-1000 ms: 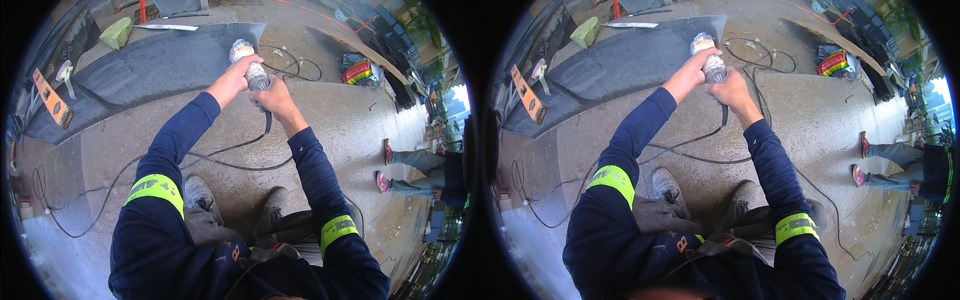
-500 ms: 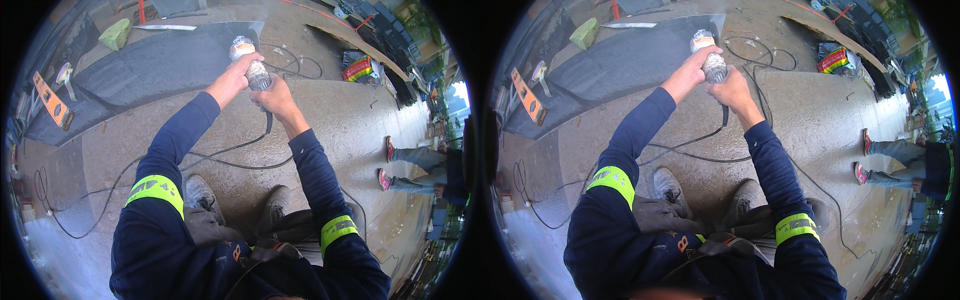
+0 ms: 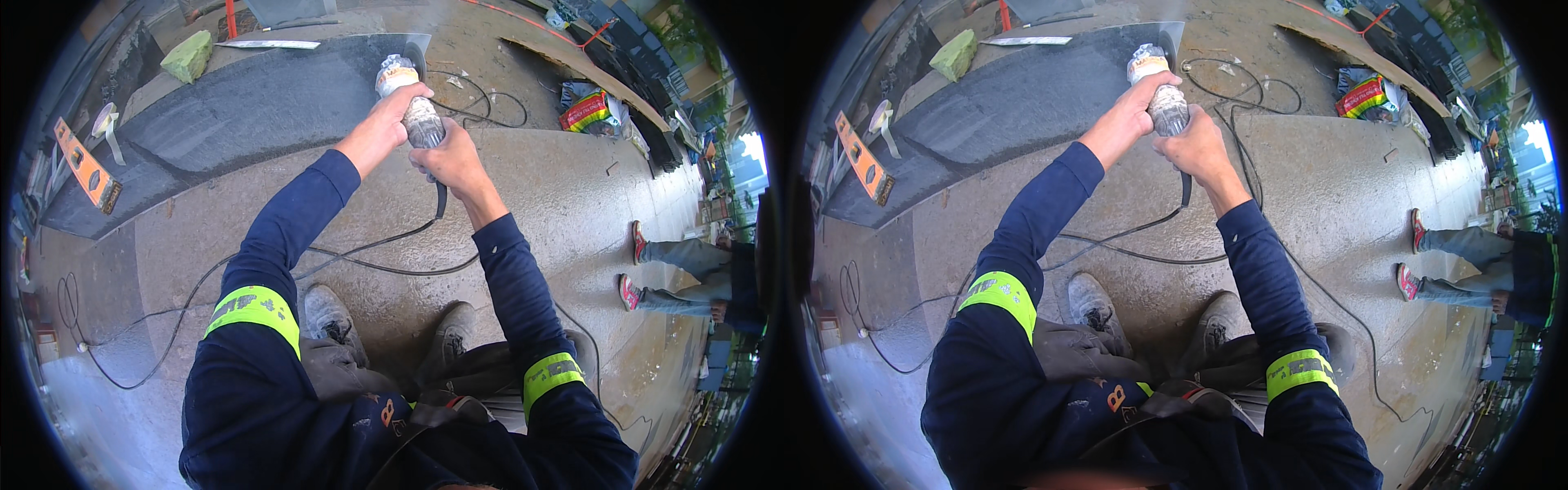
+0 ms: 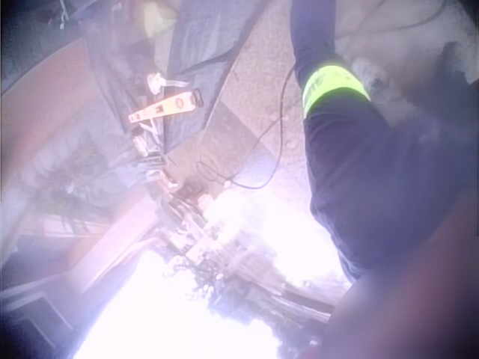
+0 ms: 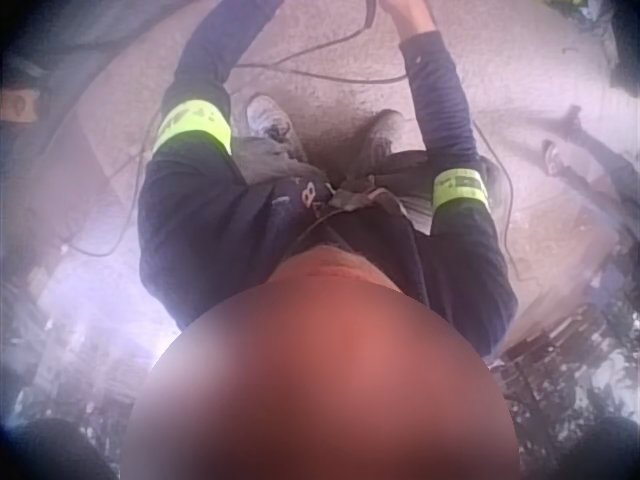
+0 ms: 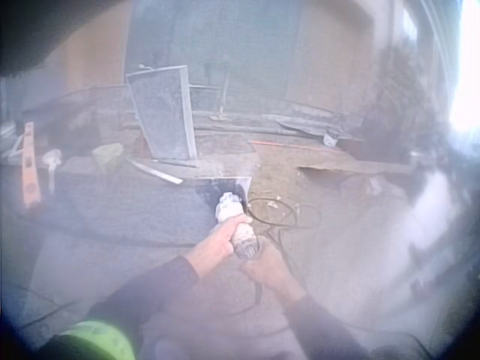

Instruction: The person uses an angle grinder to grind the edge of a dark stone slab placed on the floor. The person remains kneeling and moves the grinder along the edge to smooth or shape it.

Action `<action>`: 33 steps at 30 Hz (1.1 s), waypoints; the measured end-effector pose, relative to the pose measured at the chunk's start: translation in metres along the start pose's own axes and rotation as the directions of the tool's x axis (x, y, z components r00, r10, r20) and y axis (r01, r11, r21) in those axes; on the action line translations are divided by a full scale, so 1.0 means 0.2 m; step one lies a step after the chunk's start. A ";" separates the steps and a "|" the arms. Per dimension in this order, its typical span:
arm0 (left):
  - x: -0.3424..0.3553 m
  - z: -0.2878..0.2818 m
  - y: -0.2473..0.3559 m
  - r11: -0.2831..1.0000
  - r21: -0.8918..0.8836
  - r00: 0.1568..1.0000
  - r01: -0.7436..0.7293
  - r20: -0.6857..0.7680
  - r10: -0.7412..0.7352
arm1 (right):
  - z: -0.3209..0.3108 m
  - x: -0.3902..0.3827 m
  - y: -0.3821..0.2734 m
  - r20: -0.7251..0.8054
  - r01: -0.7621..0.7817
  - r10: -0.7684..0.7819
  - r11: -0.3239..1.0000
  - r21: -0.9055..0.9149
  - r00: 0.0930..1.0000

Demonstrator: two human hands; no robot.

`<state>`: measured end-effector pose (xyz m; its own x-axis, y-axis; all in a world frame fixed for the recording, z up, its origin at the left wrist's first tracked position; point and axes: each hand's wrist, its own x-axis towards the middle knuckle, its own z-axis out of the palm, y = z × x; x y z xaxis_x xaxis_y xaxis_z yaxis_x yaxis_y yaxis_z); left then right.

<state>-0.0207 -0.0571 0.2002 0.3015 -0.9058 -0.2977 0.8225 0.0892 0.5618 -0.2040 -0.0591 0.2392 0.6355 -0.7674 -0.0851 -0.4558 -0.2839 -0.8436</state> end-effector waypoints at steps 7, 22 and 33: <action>0.01 -0.05 -0.02 0.997 0.075 0.999 0.005 -0.044 -0.002 | 0.07 0.00 0.07 -0.032 0.029 -0.030 0.999 -0.033 0.999; 0.15 -0.22 -0.05 0.996 0.083 0.999 0.014 -0.031 -0.012 | 0.21 0.12 0.20 -0.116 0.094 -0.108 0.988 -0.122 0.987; 0.11 -0.13 -0.01 0.999 0.005 0.999 0.043 0.001 -0.043 | 0.07 0.08 0.05 0.033 -0.030 0.029 0.999 0.033 0.999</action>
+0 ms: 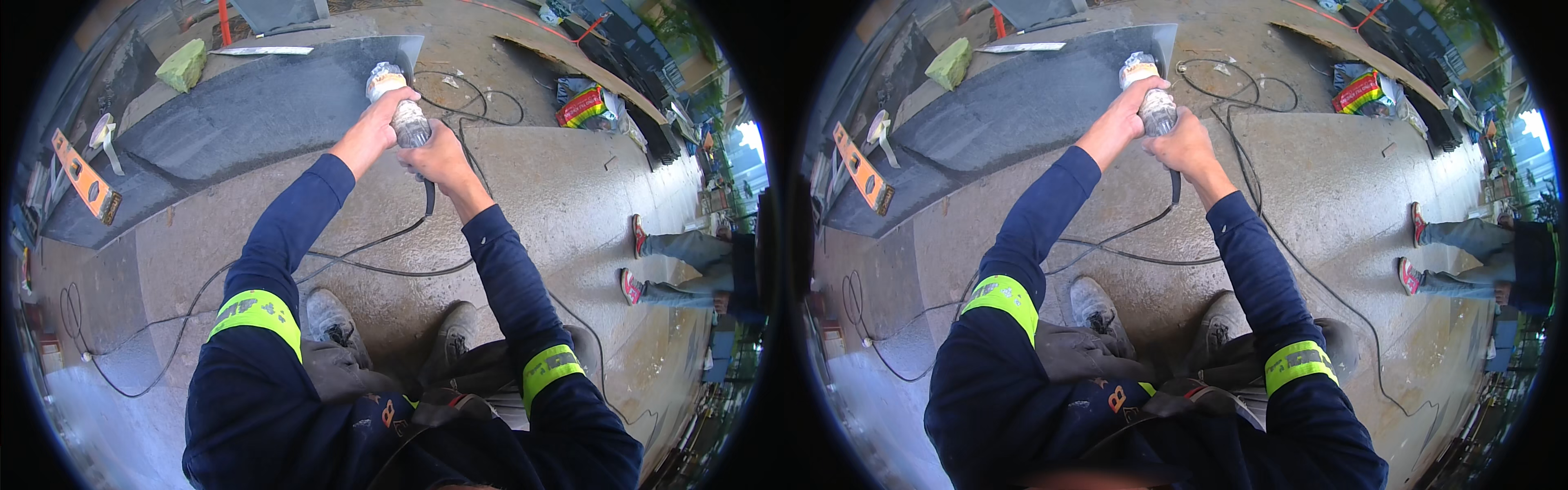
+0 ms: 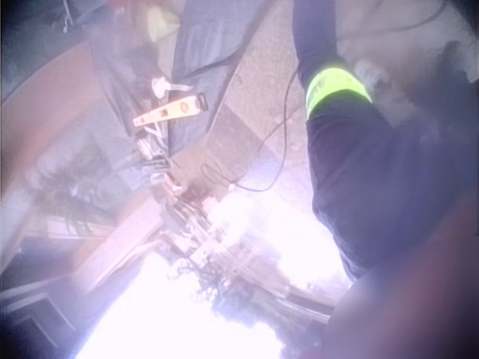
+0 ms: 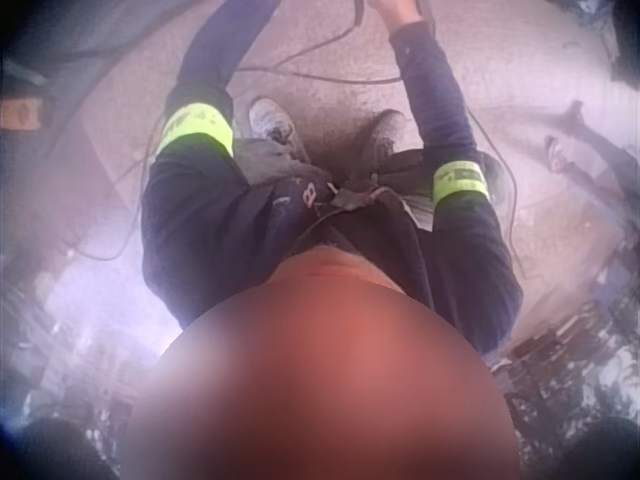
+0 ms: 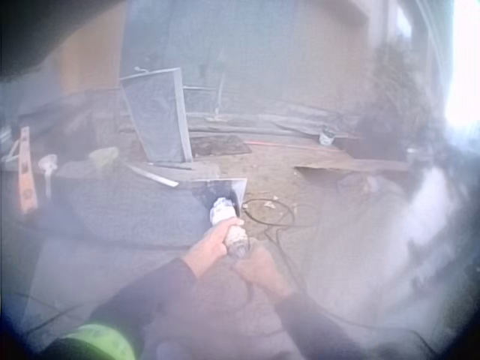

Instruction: The person uses an angle grinder to grind the edge of a dark stone slab placed on the floor. The person remains kneeling and moves the grinder along the edge to smooth or shape it.

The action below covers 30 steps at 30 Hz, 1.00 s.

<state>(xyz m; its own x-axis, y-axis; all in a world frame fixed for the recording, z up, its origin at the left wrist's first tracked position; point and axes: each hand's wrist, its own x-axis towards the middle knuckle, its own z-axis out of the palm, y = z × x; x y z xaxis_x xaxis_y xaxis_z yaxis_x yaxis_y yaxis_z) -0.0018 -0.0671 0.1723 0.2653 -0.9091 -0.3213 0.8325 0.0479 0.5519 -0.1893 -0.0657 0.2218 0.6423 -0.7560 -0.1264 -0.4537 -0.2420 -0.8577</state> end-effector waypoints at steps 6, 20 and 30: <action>-0.02 0.04 0.01 1.000 0.004 0.999 -0.004 0.032 0.004 | -0.03 -0.05 -0.05 -0.021 -0.015 0.014 0.999 -0.038 1.000; -0.09 0.11 0.01 0.999 0.010 0.998 -0.039 0.044 0.039 | -0.06 -0.08 -0.04 -0.054 0.068 -0.071 0.996 -0.054 0.996; -0.08 0.07 -0.02 0.997 0.070 0.999 -0.039 -0.036 0.041 | 0.00 -0.07 0.02 -0.057 0.066 -0.070 0.996 -0.063 0.996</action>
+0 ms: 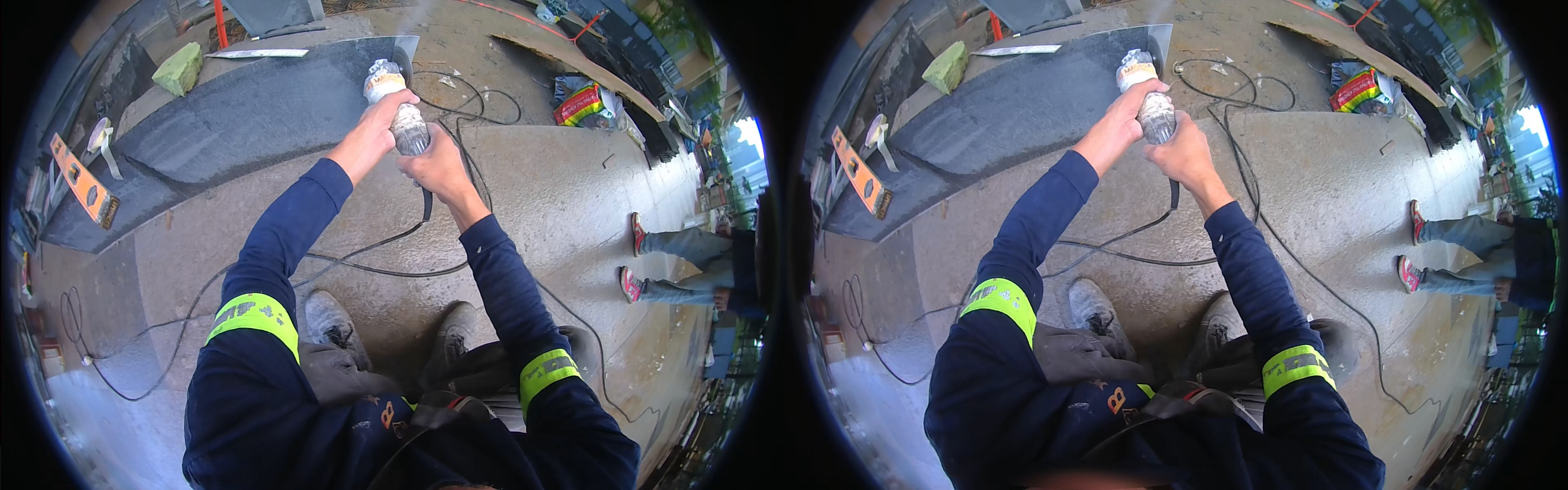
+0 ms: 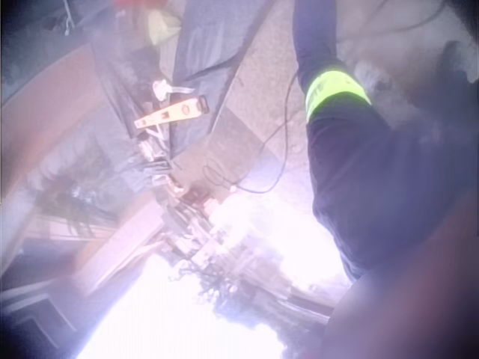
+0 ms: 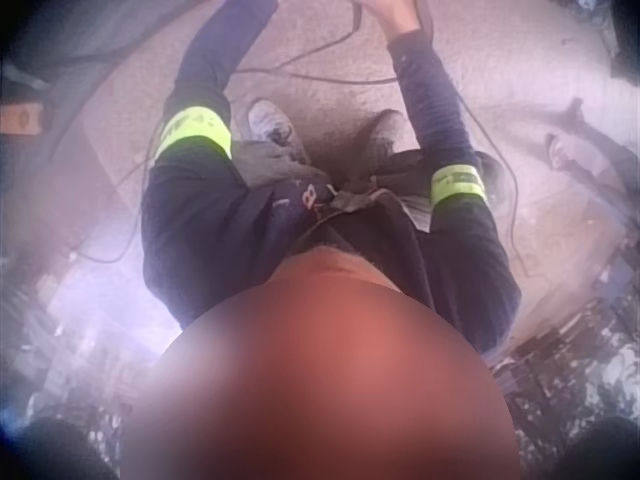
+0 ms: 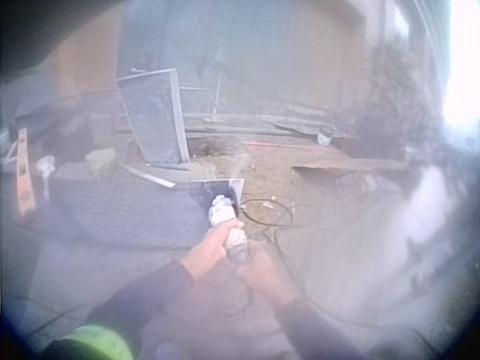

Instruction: The person uses an angle grinder to grind the edge of a dark stone slab placed on the floor. The person remains kneeling and moves the grinder along the edge to smooth or shape it.

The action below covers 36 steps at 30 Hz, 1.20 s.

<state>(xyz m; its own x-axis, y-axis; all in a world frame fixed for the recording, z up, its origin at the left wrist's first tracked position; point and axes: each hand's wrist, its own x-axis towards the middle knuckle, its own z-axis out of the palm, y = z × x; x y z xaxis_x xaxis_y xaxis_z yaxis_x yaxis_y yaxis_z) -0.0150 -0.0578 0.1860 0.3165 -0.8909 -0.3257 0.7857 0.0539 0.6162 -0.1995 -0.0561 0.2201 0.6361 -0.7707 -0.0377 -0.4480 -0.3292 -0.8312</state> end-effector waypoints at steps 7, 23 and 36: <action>0.11 -0.13 -0.03 1.000 0.007 1.000 0.016 -0.001 -0.016 | 0.12 0.05 0.06 -0.088 0.019 -0.026 0.996 -0.084 0.996; 0.02 0.00 0.03 0.996 -0.088 0.998 0.033 0.060 -0.028 | -0.02 0.05 -0.06 0.032 -0.037 0.035 0.997 0.066 0.999; -0.02 0.05 0.06 0.998 -0.067 0.997 0.011 0.073 -0.006 | -0.07 0.01 -0.11 0.028 -0.045 0.044 0.998 0.040 0.999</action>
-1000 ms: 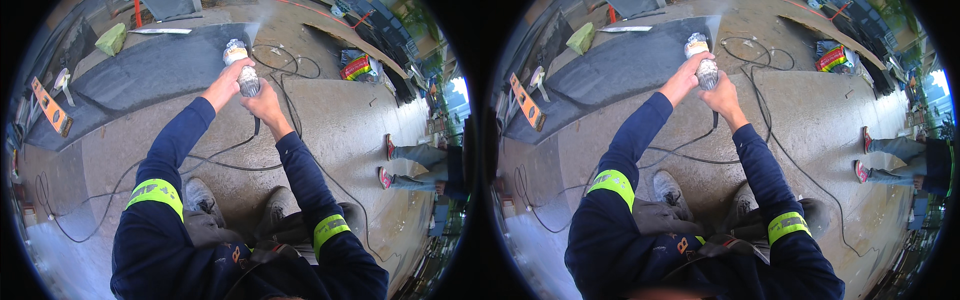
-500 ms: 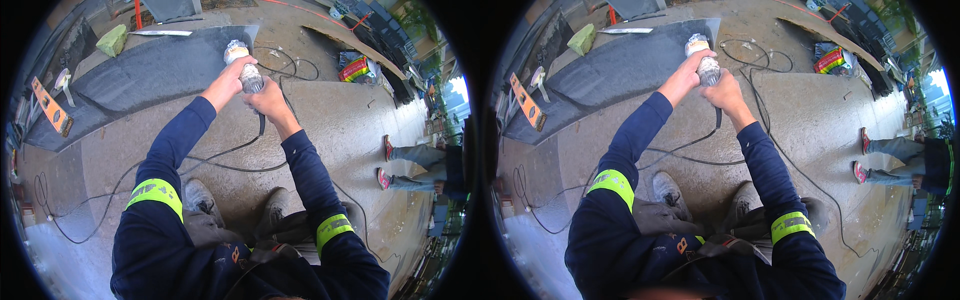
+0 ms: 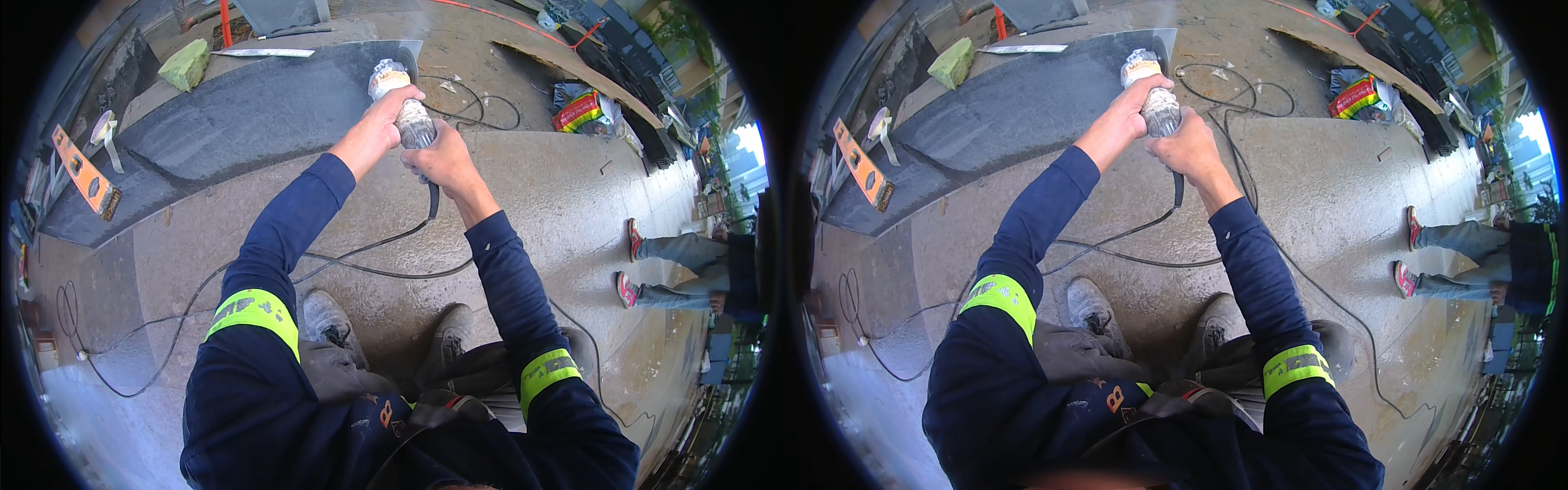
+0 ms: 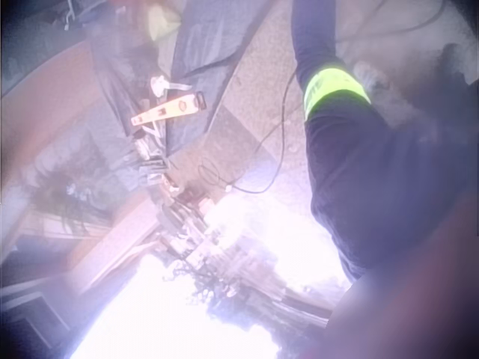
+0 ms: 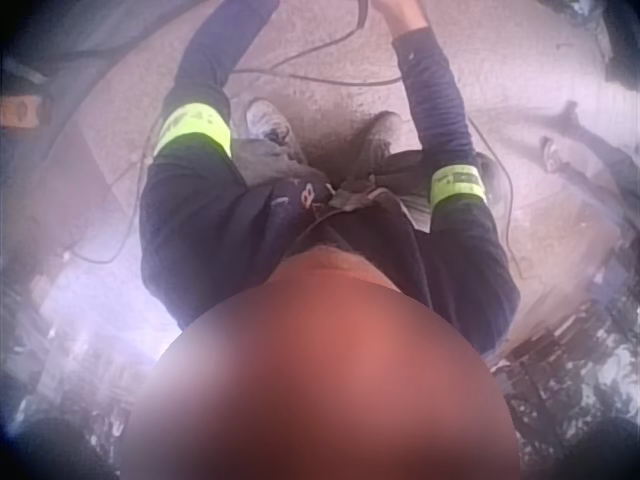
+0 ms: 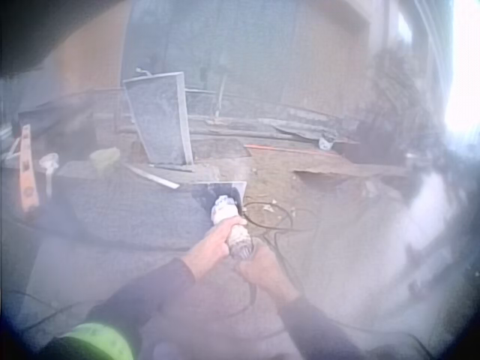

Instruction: The person uses an angle grinder to grind the edge of a dark stone slab placed on the floor. The person remains kneeling and moves the grinder along the edge to smooth or shape it.

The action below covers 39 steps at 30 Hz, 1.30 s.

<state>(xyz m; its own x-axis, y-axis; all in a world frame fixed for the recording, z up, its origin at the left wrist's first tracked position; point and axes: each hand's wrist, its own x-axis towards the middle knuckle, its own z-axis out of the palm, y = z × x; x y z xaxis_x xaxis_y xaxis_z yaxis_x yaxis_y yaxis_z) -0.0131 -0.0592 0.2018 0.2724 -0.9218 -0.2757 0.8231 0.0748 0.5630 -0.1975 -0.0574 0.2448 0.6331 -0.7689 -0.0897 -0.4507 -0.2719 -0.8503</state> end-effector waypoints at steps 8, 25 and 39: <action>0.00 -0.02 -0.01 0.999 0.048 1.000 -0.004 -0.019 0.005 | 0.06 0.01 0.07 -0.061 0.078 -0.078 0.997 -0.012 0.995; 0.11 -0.18 -0.03 0.999 0.038 1.000 0.002 -0.027 -0.001 | 0.16 0.11 0.15 -0.078 0.068 -0.074 0.995 -0.078 0.994; 0.01 -0.02 0.01 1.000 0.004 1.000 0.007 0.001 -0.007 | 0.03 0.02 0.00 -0.018 0.050 -0.048 0.996 0.079 0.999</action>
<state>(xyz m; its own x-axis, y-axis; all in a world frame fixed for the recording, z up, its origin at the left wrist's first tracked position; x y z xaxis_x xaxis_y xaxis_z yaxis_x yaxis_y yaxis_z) -0.0088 -0.0599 0.1991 0.2657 -0.9229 -0.2787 0.8230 0.0665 0.5642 -0.1908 -0.0565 0.2421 0.6429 -0.7650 -0.0393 -0.3674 -0.2629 -0.8921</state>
